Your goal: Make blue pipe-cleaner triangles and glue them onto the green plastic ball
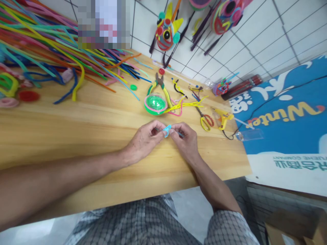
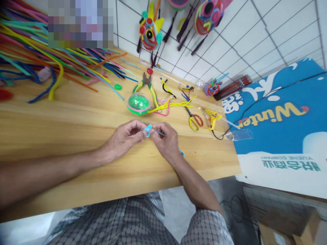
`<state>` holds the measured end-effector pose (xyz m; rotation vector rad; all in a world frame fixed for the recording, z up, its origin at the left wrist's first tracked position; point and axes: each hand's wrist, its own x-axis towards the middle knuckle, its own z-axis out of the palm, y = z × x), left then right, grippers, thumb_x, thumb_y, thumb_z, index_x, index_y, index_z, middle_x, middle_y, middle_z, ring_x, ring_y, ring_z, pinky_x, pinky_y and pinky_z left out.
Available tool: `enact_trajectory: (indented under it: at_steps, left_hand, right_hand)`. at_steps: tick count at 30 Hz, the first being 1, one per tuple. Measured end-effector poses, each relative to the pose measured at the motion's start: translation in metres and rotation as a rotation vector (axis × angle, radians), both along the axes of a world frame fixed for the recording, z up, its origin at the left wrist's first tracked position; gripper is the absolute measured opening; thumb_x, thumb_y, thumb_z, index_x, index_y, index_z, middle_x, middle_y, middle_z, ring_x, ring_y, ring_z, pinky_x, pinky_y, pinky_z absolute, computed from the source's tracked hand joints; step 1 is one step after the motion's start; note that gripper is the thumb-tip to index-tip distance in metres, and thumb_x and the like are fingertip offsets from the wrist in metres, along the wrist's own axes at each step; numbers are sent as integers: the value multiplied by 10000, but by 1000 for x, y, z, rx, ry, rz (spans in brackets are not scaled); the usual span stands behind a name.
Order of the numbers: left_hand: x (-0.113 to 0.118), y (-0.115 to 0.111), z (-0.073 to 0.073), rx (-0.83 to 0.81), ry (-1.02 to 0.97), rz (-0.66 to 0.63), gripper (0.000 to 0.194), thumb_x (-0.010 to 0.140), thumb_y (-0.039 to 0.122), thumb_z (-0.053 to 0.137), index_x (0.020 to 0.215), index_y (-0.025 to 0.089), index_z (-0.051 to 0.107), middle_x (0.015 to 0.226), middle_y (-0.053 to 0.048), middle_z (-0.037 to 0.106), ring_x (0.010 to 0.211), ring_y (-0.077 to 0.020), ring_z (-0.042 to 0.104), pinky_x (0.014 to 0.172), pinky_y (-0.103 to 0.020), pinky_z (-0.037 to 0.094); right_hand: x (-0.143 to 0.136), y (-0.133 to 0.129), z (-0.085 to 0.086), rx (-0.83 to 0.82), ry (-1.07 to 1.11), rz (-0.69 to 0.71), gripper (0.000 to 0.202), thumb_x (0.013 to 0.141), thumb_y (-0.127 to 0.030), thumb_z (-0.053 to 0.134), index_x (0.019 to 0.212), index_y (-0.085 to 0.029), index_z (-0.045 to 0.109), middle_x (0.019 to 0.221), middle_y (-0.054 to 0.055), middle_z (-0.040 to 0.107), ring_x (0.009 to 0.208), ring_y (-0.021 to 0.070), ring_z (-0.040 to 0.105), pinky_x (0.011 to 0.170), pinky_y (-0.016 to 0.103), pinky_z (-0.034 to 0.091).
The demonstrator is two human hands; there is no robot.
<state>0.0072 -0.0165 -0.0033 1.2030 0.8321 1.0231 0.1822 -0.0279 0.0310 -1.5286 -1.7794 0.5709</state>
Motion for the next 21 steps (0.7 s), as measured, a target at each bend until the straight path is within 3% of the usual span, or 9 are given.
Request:
enact_trajectory:
  at_steps: [6,12,21]
  left_hand:
    - [-1,1,0,-45,-52,-43,216,903,390,701,933,182,651,852,10,635,735,-118,565,683,-258,473]
    - [0,2,4,-91,-80,-34,232,904,394,694,858,170,655,768,9,648,706,-120,581,673,-257,488]
    - [0,0,5,-113,-90,-27,225,900,388,691,863,168,656,771,10,652,704,-113,583,668,-244,487]
  right_hand:
    - [-2,-2,-2,91,-41,10,139,872,-255,651,744,-203,638,685,-27,582,609,115,499,579,264,393]
    - [-4,-6,-1,173,-73,25,128,887,-231,644,762,-204,643,695,-22,585,610,115,506,572,260,394]
    - [-2,-8,2,46,23,25,141,917,-269,625,792,-208,651,722,-21,606,642,121,521,615,270,411]
